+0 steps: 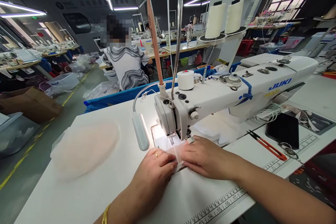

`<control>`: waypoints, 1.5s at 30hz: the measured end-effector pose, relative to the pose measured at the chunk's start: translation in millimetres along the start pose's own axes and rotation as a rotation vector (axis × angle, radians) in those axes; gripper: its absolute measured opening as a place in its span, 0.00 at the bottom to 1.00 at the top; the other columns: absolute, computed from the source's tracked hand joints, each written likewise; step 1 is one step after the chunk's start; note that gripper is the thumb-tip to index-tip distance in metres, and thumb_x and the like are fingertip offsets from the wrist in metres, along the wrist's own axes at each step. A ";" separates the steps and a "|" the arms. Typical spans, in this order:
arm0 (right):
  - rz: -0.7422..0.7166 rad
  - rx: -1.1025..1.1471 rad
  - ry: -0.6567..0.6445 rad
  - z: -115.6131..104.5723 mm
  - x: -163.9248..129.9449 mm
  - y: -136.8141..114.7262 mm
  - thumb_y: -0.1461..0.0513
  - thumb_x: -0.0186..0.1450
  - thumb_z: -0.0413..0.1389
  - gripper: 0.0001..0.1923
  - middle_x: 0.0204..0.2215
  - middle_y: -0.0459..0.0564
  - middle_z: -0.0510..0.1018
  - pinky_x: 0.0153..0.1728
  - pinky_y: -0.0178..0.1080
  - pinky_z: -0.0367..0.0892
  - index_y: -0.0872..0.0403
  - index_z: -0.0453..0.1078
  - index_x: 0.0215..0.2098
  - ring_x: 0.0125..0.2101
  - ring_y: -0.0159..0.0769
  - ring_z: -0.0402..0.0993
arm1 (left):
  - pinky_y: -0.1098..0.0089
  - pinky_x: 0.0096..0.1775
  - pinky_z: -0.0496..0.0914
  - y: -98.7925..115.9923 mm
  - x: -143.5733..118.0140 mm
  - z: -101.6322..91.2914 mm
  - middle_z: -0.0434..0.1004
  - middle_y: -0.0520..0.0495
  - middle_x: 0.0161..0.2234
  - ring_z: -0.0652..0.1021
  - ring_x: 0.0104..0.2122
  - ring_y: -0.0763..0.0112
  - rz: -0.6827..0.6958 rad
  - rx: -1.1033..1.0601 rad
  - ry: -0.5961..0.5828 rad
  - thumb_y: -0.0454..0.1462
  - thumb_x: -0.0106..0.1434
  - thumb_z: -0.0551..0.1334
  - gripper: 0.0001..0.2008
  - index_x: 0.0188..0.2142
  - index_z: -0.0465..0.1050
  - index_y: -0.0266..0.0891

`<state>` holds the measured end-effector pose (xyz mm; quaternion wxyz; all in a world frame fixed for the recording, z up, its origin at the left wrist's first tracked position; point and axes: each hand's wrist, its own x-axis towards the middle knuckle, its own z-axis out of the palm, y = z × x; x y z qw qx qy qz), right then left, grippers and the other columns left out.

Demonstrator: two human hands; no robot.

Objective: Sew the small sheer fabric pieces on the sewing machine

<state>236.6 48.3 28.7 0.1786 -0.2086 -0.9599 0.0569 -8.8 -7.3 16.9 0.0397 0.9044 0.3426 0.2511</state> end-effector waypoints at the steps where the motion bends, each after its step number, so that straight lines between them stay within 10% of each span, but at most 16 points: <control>1: 0.013 -0.011 -0.003 0.7 0.5 0.2 0.63 0.75 0.54 0.11 0.30 0.45 0.76 0.36 0.41 0.55 0.53 0.67 0.33 0.32 0.37 0.64 | 0.61 0.42 0.64 -1.0 1.2 0.1 0.80 0.51 0.40 0.71 0.34 0.66 -0.007 0.002 0.003 0.21 0.65 0.54 0.15 0.38 0.72 0.40; 45: 0.166 -0.192 0.124 21.9 11.5 9.2 0.68 0.70 0.53 0.15 0.41 0.57 0.80 0.37 0.42 0.64 0.59 0.74 0.53 0.40 0.45 0.70 | 0.58 0.47 0.75 -27.6 10.0 7.0 0.83 0.46 0.43 0.78 0.38 0.63 -0.032 0.205 0.072 0.26 0.73 0.52 0.15 0.42 0.76 0.39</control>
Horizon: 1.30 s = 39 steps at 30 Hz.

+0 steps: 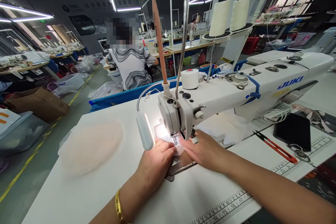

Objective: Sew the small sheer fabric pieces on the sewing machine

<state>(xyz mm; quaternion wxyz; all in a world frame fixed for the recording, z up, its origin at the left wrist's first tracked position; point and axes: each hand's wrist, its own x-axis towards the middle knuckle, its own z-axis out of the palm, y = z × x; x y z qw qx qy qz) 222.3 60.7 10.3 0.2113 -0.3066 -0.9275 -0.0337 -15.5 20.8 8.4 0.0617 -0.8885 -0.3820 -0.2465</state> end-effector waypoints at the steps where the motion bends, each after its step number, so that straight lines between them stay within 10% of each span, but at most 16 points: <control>1: -0.005 -0.009 0.011 0.6 0.4 0.3 0.68 0.70 0.52 0.16 0.41 0.57 0.80 0.37 0.42 0.64 0.59 0.73 0.54 0.41 0.46 0.70 | 0.58 0.47 0.75 -1.4 0.3 0.9 0.83 0.45 0.43 0.78 0.39 0.63 0.009 0.001 0.011 0.26 0.73 0.52 0.15 0.42 0.76 0.39; 8: -0.004 -0.007 0.007 -0.3 4.4 0.8 0.68 0.73 0.51 0.17 0.47 0.63 0.81 0.43 0.47 0.70 0.60 0.74 0.56 0.45 0.50 0.73 | 0.58 0.48 0.73 -6.0 2.5 1.1 0.83 0.47 0.46 0.79 0.42 0.62 0.011 -0.025 0.016 0.28 0.75 0.53 0.13 0.44 0.76 0.41; 15: -0.007 0.066 0.014 -5.2 -3.0 4.4 0.68 0.74 0.49 0.15 0.45 0.61 0.81 0.48 0.49 0.71 0.57 0.76 0.51 0.47 0.50 0.74 | 0.58 0.40 0.73 -5.6 2.1 -13.0 0.75 0.42 0.44 0.76 0.41 0.54 -0.226 0.046 -0.124 0.50 0.73 0.63 0.16 0.47 0.74 0.40; 20: -0.162 0.284 0.092 -11.1 -8.6 -2.7 0.69 0.71 0.49 0.17 0.47 0.56 0.82 0.47 0.44 0.71 0.54 0.70 0.55 0.46 0.44 0.75 | 0.61 0.33 0.68 9.1 -0.1 -28.0 0.71 0.43 0.35 0.73 0.32 0.58 -0.182 0.070 -0.204 0.45 0.75 0.57 0.21 0.26 0.70 0.40; 28: -0.104 0.185 -0.190 -16.5 -4.2 -6.9 0.67 0.69 0.54 0.06 0.37 0.50 0.79 0.40 0.42 0.63 0.53 0.72 0.41 0.38 0.43 0.68 | 0.66 0.31 0.68 18.0 -1.9 -34.9 0.75 0.47 0.35 0.75 0.31 0.66 -0.193 -0.271 -0.222 0.40 0.76 0.53 0.13 0.41 0.76 0.42; 39: -0.111 0.143 -0.182 -13.7 -7.5 -5.1 0.71 0.67 0.52 0.08 0.34 0.49 0.78 0.40 0.43 0.59 0.54 0.69 0.34 0.37 0.41 0.66 | 0.58 0.41 0.71 28.0 -2.4 -15.5 0.81 0.46 0.43 0.75 0.37 0.61 -0.052 -0.208 -0.073 0.34 0.78 0.54 0.12 0.43 0.77 0.42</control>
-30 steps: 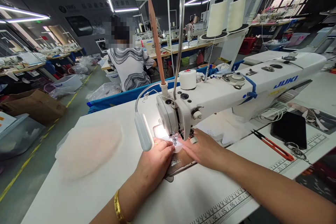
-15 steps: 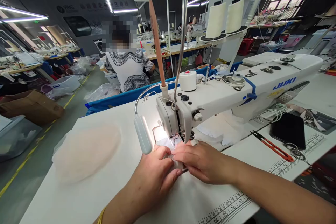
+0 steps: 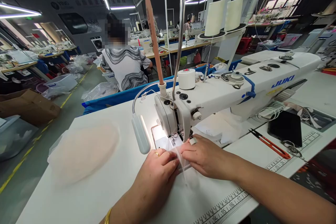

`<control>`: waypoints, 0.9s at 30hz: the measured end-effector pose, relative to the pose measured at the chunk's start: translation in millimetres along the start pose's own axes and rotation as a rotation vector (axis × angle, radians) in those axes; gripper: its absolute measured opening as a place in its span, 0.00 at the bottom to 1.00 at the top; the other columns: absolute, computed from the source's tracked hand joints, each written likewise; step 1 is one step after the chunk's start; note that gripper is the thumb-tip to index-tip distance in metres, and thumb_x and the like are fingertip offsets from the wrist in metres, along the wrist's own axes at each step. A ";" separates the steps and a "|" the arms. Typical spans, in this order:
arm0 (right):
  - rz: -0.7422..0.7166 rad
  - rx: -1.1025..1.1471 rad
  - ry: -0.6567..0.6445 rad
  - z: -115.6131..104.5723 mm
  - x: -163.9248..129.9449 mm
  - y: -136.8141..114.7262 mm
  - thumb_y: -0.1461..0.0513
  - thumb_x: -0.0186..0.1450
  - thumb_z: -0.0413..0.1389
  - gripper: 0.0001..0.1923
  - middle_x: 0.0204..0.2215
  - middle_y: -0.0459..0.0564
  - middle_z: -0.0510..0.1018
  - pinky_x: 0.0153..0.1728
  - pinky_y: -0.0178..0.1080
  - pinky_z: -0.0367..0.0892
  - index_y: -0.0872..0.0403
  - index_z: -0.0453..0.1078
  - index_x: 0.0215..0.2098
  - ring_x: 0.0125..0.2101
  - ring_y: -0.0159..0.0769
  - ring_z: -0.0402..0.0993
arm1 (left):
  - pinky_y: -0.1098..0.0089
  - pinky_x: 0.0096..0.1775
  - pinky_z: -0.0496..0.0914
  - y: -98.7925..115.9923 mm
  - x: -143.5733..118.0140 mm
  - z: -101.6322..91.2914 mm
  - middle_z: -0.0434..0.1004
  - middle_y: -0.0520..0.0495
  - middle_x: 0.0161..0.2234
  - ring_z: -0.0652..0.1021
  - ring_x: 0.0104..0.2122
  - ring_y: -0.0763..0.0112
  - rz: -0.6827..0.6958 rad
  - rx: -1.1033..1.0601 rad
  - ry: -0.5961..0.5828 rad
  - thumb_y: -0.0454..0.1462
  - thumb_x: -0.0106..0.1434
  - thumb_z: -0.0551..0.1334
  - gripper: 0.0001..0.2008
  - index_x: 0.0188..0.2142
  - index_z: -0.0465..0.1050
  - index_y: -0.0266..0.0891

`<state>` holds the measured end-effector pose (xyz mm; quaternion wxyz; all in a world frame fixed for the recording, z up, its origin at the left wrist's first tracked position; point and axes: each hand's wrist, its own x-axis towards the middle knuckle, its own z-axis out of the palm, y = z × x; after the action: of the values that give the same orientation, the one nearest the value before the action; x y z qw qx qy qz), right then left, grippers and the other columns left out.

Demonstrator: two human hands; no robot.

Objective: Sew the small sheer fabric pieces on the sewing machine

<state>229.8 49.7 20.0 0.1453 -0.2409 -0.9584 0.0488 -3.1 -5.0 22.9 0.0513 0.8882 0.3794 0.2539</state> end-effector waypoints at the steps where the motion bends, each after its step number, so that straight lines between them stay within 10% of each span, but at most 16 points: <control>1: 0.004 0.001 -0.004 0.1 -0.1 0.2 0.71 0.67 0.52 0.08 0.34 0.49 0.78 0.40 0.43 0.59 0.54 0.69 0.34 0.37 0.41 0.66 | 0.58 0.40 0.71 0.8 -0.6 0.8 0.81 0.46 0.43 0.75 0.37 0.61 -0.005 0.008 0.001 0.34 0.78 0.54 0.12 0.43 0.77 0.42; 17: 0.123 -0.048 0.041 5.6 0.5 4.8 0.72 0.64 0.54 0.11 0.35 0.52 0.79 0.37 0.43 0.59 0.54 0.74 0.40 0.40 0.45 0.65 | 0.58 0.42 0.69 -7.7 3.9 2.6 0.80 0.45 0.44 0.75 0.40 0.59 -0.018 0.081 0.056 0.28 0.74 0.53 0.15 0.44 0.78 0.40; 27: -0.075 0.007 0.078 1.7 -1.1 4.7 0.70 0.70 0.52 0.09 0.35 0.48 0.79 0.40 0.43 0.59 0.54 0.72 0.37 0.36 0.40 0.65 | 0.58 0.43 0.63 5.8 -6.6 4.9 0.81 0.49 0.40 0.74 0.36 0.64 0.076 0.053 0.023 0.27 0.72 0.55 0.14 0.46 0.77 0.43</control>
<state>232.3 53.3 17.3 0.1853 -0.2063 -0.9601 0.0372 -0.8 -13.1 17.6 0.0138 0.9000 0.3525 0.2560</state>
